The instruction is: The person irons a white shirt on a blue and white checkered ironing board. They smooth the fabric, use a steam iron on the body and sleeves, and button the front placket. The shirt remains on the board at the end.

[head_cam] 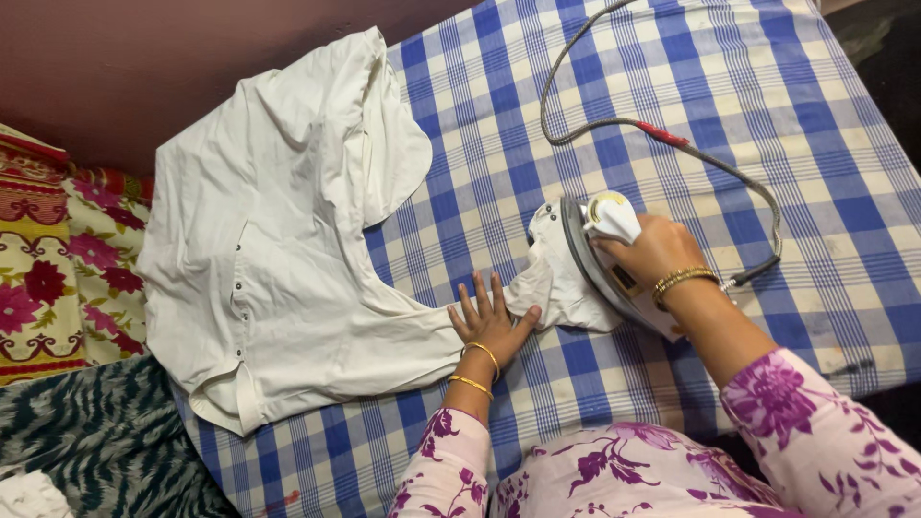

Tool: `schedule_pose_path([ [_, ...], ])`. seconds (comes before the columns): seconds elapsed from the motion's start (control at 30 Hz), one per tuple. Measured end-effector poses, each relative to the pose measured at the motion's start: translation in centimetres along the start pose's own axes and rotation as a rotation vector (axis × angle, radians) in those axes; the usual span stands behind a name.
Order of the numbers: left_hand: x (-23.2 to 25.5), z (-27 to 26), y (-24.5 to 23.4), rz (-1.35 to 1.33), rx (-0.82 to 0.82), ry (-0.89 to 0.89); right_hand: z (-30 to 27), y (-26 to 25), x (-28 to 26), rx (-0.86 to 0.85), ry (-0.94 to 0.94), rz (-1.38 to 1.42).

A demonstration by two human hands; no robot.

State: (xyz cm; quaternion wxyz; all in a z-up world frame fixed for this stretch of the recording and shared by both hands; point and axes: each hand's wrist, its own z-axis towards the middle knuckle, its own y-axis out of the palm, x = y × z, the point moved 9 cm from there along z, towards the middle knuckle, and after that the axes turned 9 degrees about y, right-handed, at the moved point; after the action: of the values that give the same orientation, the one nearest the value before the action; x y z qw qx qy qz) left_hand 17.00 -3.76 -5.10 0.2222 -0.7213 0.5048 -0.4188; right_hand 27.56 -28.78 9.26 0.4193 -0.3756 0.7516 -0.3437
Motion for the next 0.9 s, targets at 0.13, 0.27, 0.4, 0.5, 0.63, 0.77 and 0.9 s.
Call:
schedule_pose_path([
  [0.13,-0.3,0.1,0.1,-0.003,0.004,0.004,2.8,0.0,-1.6,0.008,0.025,-0.026],
  [0.27,-0.4,0.5,0.6,0.000,-0.016,-0.003,4.3,-0.2,-2.5,0.016,0.025,-0.015],
  [0.4,-0.8,0.5,0.8,0.004,0.023,0.009,3.7,0.7,-1.3,-0.035,0.072,0.024],
  [0.5,-0.9,1.0,0.8,0.009,0.029,0.013,1.6,1.1,-0.3,-0.001,-0.008,-0.057],
  [0.63,-1.0,1.1,1.1,-0.005,0.042,0.027,-2.3,2.7,3.2,-0.090,0.064,-0.055],
  [0.77,-1.0,0.9,1.0,0.001,0.030,0.026,-5.7,3.1,4.4,-0.096,0.042,-0.096],
  [0.9,-0.7,1.0,0.9,0.005,-0.003,0.023,-5.4,3.0,3.8,-0.103,0.079,-0.186],
])
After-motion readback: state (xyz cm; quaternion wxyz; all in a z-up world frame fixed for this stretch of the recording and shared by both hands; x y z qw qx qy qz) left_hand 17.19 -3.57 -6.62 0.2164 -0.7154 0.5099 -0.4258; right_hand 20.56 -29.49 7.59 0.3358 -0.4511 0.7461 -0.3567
